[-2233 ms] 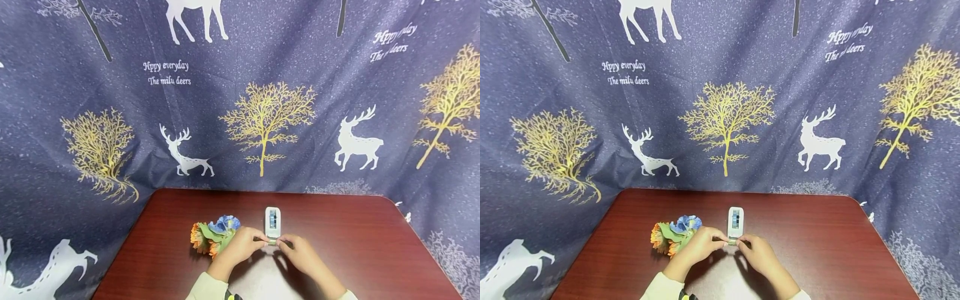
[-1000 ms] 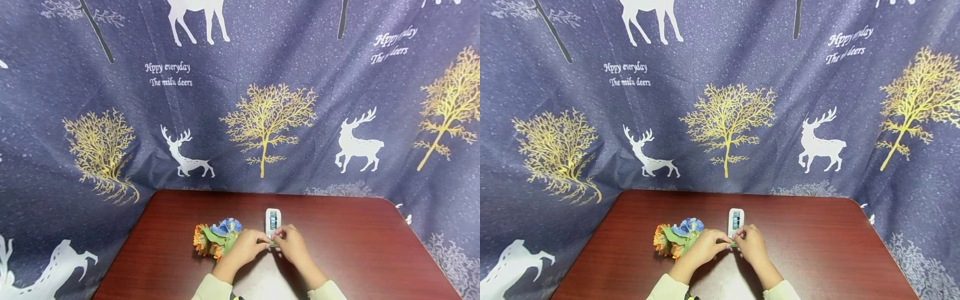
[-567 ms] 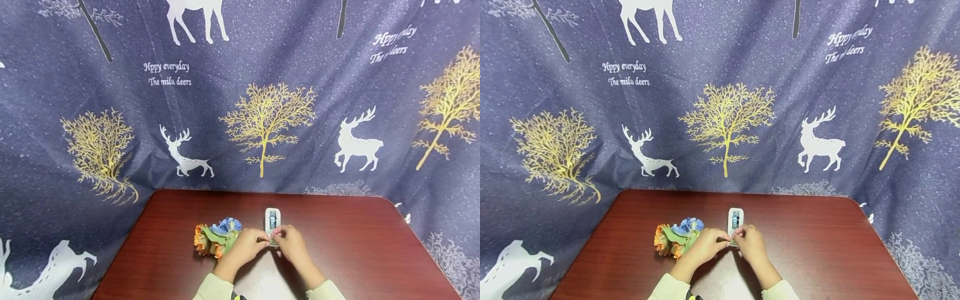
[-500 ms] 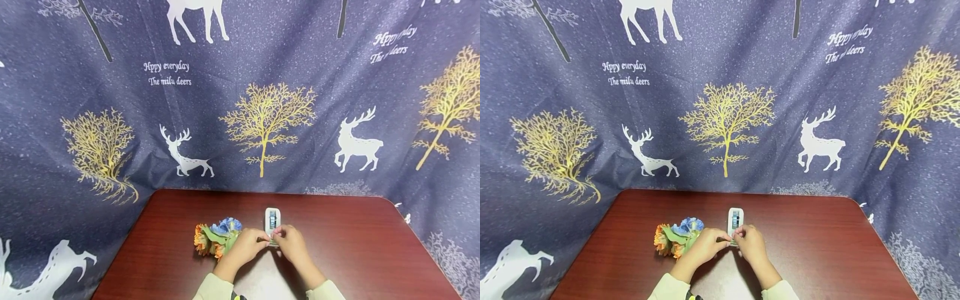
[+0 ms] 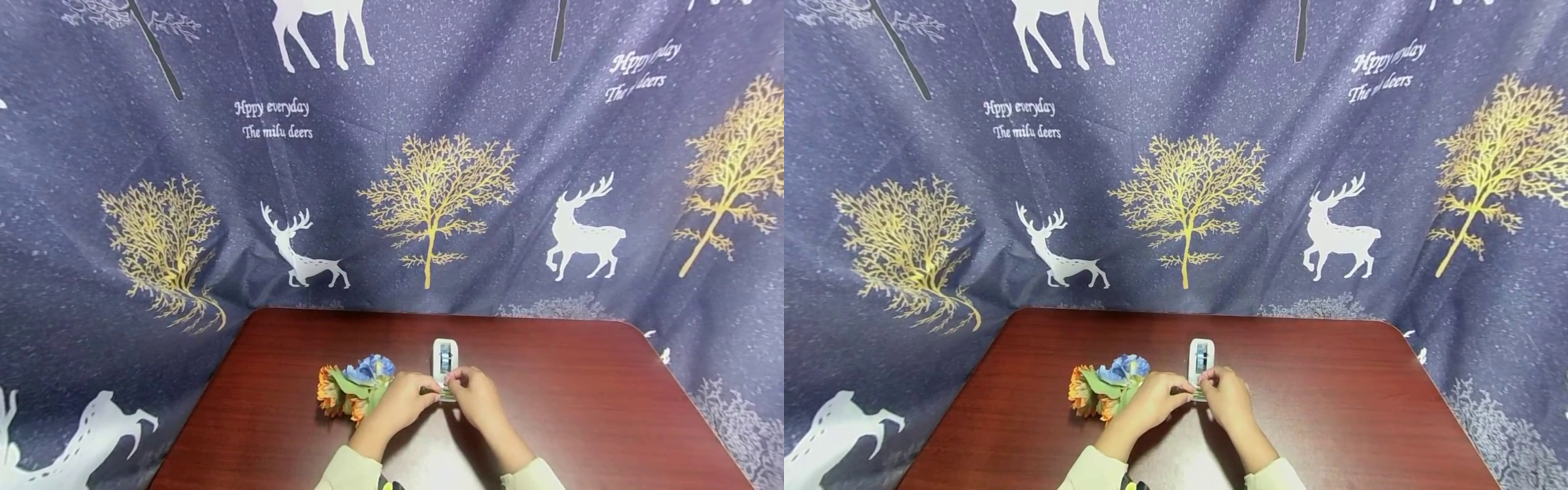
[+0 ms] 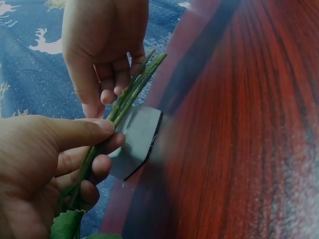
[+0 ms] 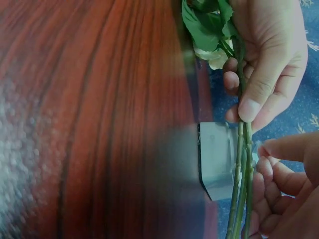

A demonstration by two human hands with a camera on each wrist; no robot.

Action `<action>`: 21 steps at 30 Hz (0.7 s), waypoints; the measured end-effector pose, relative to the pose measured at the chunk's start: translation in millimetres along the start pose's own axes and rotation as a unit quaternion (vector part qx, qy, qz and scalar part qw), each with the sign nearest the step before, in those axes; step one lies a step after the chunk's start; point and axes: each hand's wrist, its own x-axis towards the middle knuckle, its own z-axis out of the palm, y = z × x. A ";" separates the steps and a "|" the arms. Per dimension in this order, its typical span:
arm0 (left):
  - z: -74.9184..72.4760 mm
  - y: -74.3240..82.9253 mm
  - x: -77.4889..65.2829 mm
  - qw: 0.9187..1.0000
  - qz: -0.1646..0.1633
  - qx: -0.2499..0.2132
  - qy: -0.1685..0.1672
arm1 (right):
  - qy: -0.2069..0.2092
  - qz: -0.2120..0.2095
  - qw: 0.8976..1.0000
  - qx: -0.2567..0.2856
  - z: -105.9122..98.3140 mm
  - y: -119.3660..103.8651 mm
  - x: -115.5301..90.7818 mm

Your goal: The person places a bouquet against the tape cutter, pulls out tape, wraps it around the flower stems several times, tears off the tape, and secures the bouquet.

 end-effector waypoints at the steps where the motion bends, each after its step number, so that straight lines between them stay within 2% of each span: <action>1: 0.0 0.1 0.1 1.000 -0.001 0.001 0.000 | 0.001 0.000 1.000 -0.004 0.1 0.3 -0.1; 21: 2.5 -1.9 1.3 1.000 0.002 0.025 0.008 | 0.006 -0.010 0.999 -0.033 -3.8 -3.0 -8.8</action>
